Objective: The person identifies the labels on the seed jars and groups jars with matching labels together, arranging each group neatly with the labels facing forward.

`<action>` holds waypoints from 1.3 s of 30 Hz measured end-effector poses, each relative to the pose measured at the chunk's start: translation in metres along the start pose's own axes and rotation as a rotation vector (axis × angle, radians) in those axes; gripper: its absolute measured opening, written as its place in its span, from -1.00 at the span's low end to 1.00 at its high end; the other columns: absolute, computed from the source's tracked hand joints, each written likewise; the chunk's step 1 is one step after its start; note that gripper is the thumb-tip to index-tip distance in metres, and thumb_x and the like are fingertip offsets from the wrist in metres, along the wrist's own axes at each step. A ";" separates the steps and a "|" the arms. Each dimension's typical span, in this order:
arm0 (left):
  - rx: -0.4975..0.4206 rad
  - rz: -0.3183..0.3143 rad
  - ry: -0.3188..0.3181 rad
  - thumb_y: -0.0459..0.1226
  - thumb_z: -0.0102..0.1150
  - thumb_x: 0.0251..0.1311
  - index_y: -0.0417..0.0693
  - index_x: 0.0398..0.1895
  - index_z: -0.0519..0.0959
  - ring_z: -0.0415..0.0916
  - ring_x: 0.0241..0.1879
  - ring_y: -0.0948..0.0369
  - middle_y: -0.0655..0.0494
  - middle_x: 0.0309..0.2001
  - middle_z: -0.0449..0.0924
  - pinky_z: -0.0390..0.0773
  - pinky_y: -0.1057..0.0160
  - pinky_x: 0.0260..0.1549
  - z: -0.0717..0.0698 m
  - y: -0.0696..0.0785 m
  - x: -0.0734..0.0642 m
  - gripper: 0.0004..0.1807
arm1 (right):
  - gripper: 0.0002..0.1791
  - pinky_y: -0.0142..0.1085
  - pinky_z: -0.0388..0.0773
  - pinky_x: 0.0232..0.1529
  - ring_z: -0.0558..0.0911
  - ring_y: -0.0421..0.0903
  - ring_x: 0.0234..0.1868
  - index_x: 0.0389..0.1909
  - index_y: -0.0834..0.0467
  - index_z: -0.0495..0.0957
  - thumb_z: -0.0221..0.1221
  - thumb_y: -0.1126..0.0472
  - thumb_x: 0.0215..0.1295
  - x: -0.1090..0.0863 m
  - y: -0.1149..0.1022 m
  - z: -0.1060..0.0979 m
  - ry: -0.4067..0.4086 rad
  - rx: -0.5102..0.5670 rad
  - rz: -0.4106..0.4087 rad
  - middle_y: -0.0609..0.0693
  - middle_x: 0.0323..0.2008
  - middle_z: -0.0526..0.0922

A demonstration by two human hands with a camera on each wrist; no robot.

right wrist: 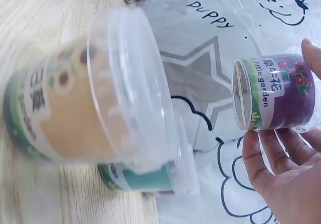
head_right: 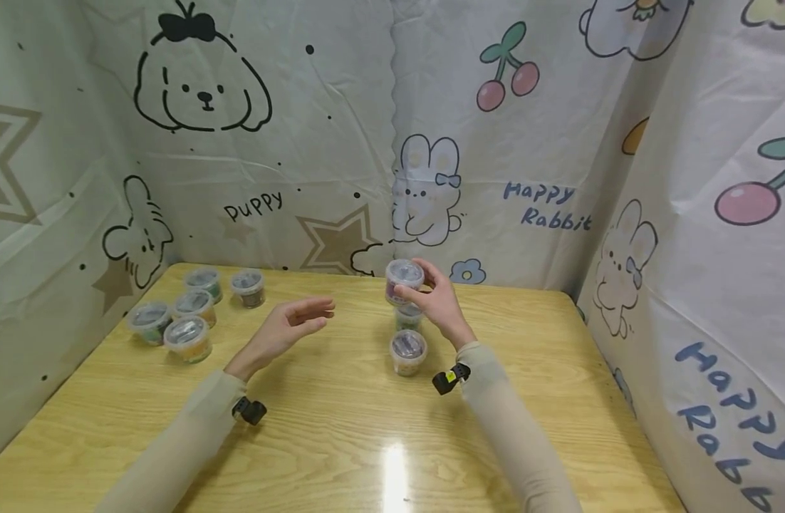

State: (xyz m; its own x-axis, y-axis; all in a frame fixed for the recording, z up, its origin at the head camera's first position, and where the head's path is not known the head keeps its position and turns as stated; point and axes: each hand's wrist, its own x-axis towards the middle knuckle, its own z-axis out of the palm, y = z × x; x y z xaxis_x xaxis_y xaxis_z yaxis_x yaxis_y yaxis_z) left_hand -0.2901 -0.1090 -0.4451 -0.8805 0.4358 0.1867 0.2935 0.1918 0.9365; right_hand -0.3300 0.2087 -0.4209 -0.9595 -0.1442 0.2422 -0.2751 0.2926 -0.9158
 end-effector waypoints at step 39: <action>0.079 0.048 -0.049 -0.05 0.10 0.40 -0.03 0.08 0.63 0.54 0.10 -0.12 -0.07 0.09 0.64 0.56 -0.05 0.03 -0.006 -0.006 -0.008 -0.65 | -0.02 0.16 0.21 0.38 0.27 0.26 0.36 0.51 0.23 0.03 0.33 0.00 0.20 0.048 0.078 -0.070 0.044 -0.397 0.332 0.32 0.40 0.19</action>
State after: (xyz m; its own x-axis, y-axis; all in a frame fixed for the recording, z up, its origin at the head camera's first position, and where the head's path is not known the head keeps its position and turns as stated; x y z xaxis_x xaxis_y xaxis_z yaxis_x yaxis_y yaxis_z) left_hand -0.2872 -0.1191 -0.4503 -0.8459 0.4884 0.2144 0.3651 0.2370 0.9003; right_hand -0.4021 0.2908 -0.4580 -0.9983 0.0549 -0.0193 0.0505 0.6534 -0.7553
